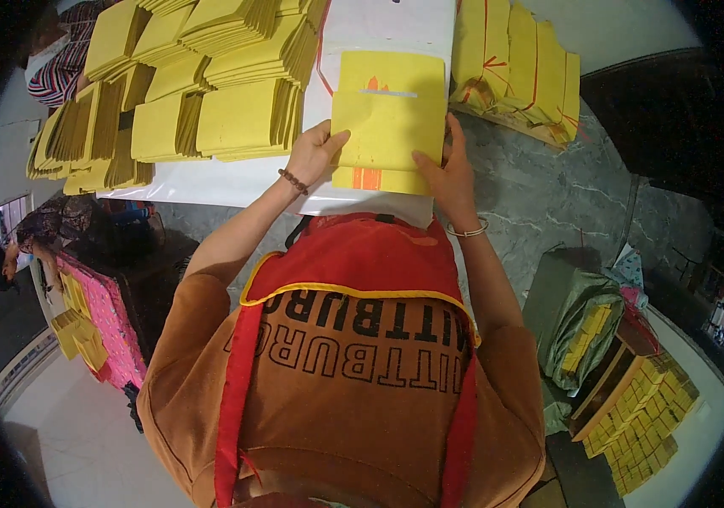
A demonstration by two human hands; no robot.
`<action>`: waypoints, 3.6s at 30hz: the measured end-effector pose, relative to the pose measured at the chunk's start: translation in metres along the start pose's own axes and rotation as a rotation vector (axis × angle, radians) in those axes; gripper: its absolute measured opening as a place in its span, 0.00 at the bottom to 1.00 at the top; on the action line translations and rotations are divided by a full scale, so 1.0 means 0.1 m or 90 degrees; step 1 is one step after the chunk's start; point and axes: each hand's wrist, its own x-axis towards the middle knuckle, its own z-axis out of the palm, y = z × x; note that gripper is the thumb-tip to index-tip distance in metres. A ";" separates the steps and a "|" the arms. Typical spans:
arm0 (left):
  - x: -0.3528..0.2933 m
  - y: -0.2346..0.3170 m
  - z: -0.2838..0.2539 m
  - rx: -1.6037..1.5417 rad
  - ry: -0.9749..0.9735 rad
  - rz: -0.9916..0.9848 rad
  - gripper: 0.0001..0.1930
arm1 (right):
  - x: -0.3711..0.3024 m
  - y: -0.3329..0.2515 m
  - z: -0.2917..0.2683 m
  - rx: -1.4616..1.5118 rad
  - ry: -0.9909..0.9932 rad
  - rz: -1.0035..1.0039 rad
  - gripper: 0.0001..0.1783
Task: Folding yellow ritual paper sheets into stacks.
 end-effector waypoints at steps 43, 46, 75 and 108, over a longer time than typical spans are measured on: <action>0.10 0.47 0.14 0.256 -0.101 0.464 0.26 | -0.21 0.15 0.37 -0.642 0.056 -0.313 0.28; 0.00 0.54 0.03 0.327 -0.096 0.511 0.26 | -0.22 0.13 0.37 -0.647 0.038 -0.287 0.28; -0.25 0.23 -1.55 0.517 0.305 0.457 0.27 | 0.01 0.08 -0.03 0.174 0.102 -0.038 0.18; -0.28 0.47 -0.43 0.313 -0.070 0.444 0.22 | 0.15 0.20 0.01 -0.426 -0.036 -0.366 0.16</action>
